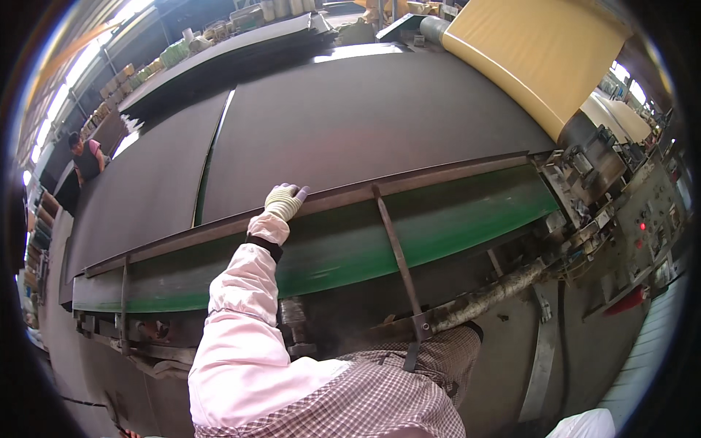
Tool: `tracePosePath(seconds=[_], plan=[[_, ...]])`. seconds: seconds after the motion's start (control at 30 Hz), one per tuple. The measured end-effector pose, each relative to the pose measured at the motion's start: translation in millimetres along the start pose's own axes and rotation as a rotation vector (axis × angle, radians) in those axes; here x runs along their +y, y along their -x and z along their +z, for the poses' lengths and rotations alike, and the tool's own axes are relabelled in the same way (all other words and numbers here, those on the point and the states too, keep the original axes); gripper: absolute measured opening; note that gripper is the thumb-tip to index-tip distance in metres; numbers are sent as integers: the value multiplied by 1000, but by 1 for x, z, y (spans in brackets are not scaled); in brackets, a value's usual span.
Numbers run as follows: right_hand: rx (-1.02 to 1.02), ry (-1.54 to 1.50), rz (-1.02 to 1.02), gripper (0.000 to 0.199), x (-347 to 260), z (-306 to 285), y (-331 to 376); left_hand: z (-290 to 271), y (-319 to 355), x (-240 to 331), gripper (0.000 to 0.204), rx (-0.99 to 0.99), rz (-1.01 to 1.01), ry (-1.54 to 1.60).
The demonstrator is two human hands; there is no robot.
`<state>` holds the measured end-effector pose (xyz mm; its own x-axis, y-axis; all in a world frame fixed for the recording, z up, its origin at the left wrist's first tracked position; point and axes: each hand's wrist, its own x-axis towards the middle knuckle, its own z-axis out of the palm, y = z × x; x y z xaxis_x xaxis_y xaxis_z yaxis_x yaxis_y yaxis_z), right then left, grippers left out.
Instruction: The operator is aligning and smoothing a large black sheet of material on a moving industrial conveyor belt.
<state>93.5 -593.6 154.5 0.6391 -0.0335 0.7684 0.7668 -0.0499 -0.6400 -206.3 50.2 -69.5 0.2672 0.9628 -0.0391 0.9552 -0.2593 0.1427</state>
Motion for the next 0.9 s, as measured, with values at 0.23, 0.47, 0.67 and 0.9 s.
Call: tracePosePath(seconds=[0.23, 0.47, 0.67, 0.9], plan=[[48, 54, -5, 26, -9, -20, 2, -15, 10, -103, 73, 223, -350, -164], [59, 117, -1, 27, -10, -38, -1, -7, -1, -75, 79, 9, -225, 26], [84, 136, 29, 27, 3, -43, 2, 2, -6, 8, 63, 56, -17, -52], [116, 141, 76, 28, 21, -42, 14, 13, -36, 124, 68, -30, 25, -125]])
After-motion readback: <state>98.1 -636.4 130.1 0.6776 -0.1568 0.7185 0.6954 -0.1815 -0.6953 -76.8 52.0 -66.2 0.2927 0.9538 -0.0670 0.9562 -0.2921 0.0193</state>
